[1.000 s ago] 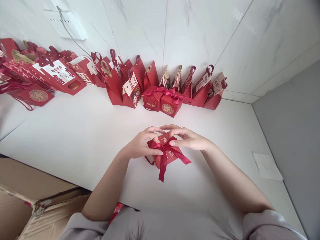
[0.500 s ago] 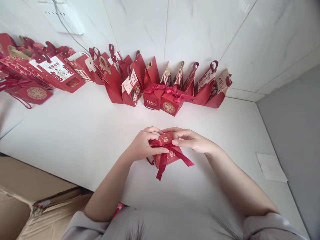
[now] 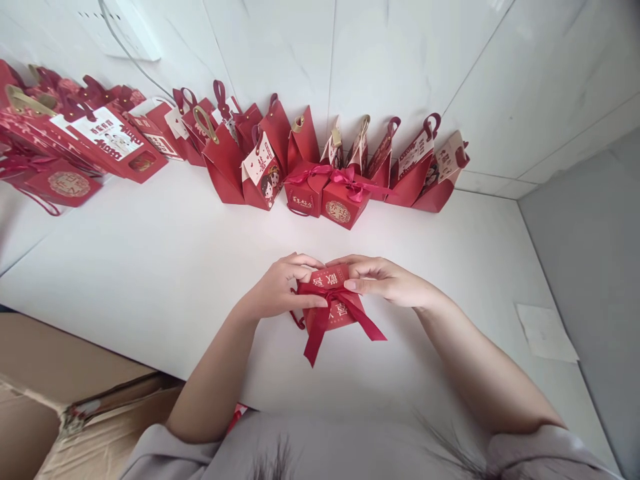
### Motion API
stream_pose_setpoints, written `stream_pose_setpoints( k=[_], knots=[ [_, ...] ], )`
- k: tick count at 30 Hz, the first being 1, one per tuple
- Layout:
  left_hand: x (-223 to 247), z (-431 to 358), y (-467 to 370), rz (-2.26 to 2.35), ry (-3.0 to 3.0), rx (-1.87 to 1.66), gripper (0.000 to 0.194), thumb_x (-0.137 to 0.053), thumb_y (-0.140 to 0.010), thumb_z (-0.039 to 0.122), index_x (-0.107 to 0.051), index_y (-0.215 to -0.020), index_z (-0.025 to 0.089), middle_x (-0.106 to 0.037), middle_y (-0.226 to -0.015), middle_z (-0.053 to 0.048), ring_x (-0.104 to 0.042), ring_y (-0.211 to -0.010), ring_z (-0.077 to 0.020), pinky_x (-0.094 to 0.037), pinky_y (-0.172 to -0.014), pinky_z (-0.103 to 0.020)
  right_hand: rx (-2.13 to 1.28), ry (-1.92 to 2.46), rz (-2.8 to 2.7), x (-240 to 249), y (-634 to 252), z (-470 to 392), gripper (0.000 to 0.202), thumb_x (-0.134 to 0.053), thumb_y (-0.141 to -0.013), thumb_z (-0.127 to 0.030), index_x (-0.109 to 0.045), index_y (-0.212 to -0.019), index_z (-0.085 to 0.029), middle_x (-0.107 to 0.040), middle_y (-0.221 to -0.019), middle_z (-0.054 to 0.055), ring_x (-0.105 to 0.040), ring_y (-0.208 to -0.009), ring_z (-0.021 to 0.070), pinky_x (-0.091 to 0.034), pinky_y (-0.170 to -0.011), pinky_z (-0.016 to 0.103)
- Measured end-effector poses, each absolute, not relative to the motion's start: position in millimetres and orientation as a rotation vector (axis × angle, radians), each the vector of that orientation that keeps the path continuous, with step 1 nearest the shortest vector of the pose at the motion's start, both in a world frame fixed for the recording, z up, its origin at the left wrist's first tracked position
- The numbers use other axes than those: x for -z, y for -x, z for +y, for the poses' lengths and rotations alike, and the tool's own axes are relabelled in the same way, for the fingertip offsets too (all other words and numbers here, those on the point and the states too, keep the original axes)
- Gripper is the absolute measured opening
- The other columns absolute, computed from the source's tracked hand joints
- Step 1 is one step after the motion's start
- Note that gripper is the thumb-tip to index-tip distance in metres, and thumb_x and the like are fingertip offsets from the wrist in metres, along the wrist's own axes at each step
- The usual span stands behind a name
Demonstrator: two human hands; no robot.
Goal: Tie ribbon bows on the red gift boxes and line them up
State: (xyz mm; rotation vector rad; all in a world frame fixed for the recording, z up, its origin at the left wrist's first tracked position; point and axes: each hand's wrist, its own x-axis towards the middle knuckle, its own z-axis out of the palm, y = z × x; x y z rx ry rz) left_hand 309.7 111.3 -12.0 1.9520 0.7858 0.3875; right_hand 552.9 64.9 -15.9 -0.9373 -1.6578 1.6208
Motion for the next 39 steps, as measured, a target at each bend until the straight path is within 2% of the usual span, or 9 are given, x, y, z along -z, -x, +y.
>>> stream_pose_setpoints(
  k=[5,16,20,22,24,27,30,34,39],
  knots=[
    [12.8,111.2,-311.9,0.778,-1.904,-0.407,0.043,-0.053,-0.092,0.043,-0.061,-0.059,0.017,-0.064,-0.110,-0.006,-0.063,-0.099,-0.0193,-0.049,-0.091,-0.031,-1.588,0.943,-1.720,16.7,-554.4,65.3,0.028,-0.059,-0.093,-0.037,-0.062,-0.074,-0.018,-0.060,-0.130,0.008,-0.062,-0.109,0.0223,-0.048,-0.097,0.041],
    [14.0,112.4,-311.3,0.774,-1.987,-0.387,0.037,-0.051,-0.094,0.040,-0.073,-0.071,0.021,-0.066,-0.110,-0.005,-0.062,-0.101,-0.0201,-0.048,-0.091,-0.032,-1.562,0.979,-1.756,17.9,-553.5,64.7,0.033,-0.058,-0.093,-0.040,-0.059,-0.069,-0.018,-0.060,-0.128,0.007,-0.061,-0.108,0.0213,-0.047,-0.096,0.039],
    [12.0,108.8,-314.1,0.819,-2.020,-0.438,0.038,-0.052,-0.093,0.043,-0.071,-0.070,0.020,-0.069,-0.107,-0.004,-0.063,-0.099,-0.0202,-0.042,-0.100,-0.036,-1.440,1.120,-1.700,11.0,-558.6,56.6,0.025,-0.056,-0.094,-0.045,-0.062,-0.101,-0.023,-0.059,-0.130,0.007,-0.060,-0.113,0.0220,-0.047,-0.097,0.040],
    [10.8,105.9,-315.8,0.842,-2.061,-0.456,0.036,-0.058,-0.090,0.044,-0.069,-0.065,0.020,-0.071,-0.102,-0.003,-0.063,-0.096,-0.0203,-0.037,-0.104,-0.039,-1.280,1.359,-1.633,6.2,-564.4,45.8,0.031,-0.055,-0.093,-0.050,-0.060,-0.111,-0.025,-0.064,-0.119,0.006,-0.063,-0.105,0.0218,-0.049,-0.093,0.039],
    [10.1,103.0,-316.9,0.865,-2.085,-0.453,0.033,-0.064,-0.086,0.045,-0.068,-0.064,0.019,-0.072,-0.100,-0.003,-0.064,-0.093,-0.0203,-0.036,-0.104,-0.040,-1.225,1.581,-1.568,3.1,-569.1,31.1,0.038,-0.050,-0.094,-0.056,-0.065,-0.093,-0.021,-0.070,-0.093,0.005,-0.066,-0.085,0.0205,-0.050,-0.083,0.037],
    [10.2,100.1,-317.6,0.877,-2.089,-0.462,0.031,-0.067,-0.083,0.044,-0.068,-0.065,0.019,-0.071,-0.101,-0.005,-0.063,-0.094,-0.0212,-0.042,-0.097,-0.038,-1.583,1.601,-1.460,4.2,-566.9,6.3,0.055,-0.041,-0.096,-0.061,-0.067,-0.076,-0.017,-0.069,-0.073,0.006,-0.065,-0.065,0.0178,-0.050,-0.067,0.032],
    [10.5,99.4,-317.7,0.876,-2.073,-0.473,0.031,-0.068,-0.082,0.042,-0.066,-0.063,0.018,-0.071,-0.102,-0.006,-0.063,-0.096,-0.0215,-0.047,-0.090,-0.034,-1.791,1.432,-1.379,9.2,-554.0,-14.1,0.046,-0.052,-0.093,-0.057,-0.066,-0.078,-0.016,-0.070,-0.075,0.006,-0.067,-0.065,0.0171,-0.050,-0.062,0.028],
    [11.0,100.4,-317.1,0.882,-2.071,-0.468,0.034,-0.068,-0.082,0.041,-0.062,-0.059,0.018,-0.070,-0.102,-0.005,-0.063,-0.095,-0.0199,-0.047,-0.091,-0.033,-1.668,1.391,-1.451,11.6,-543.2,-25.7,0.033,-0.055,-0.095,-0.045,-0.058,-0.076,-0.018,-0.070,-0.078,0.003,-0.069,-0.070,0.0158,-0.050,-0.065,0.026],
    [14.5,102.5,-316.6,0.893,-2.147,-0.443,0.032,-0.070,-0.079,0.044,-0.065,-0.061,0.019,-0.071,-0.104,-0.004,-0.064,-0.092,-0.0205,-0.032,-0.112,-0.044,-1.620,1.411,-1.615,5.9,-556.9,-21.9,0.029,-0.051,-0.098,-0.039,-0.056,-0.077,-0.020,-0.071,-0.077,0.002,-0.070,-0.070,0.0153,-0.049,-0.060,0.025]
  ],
)
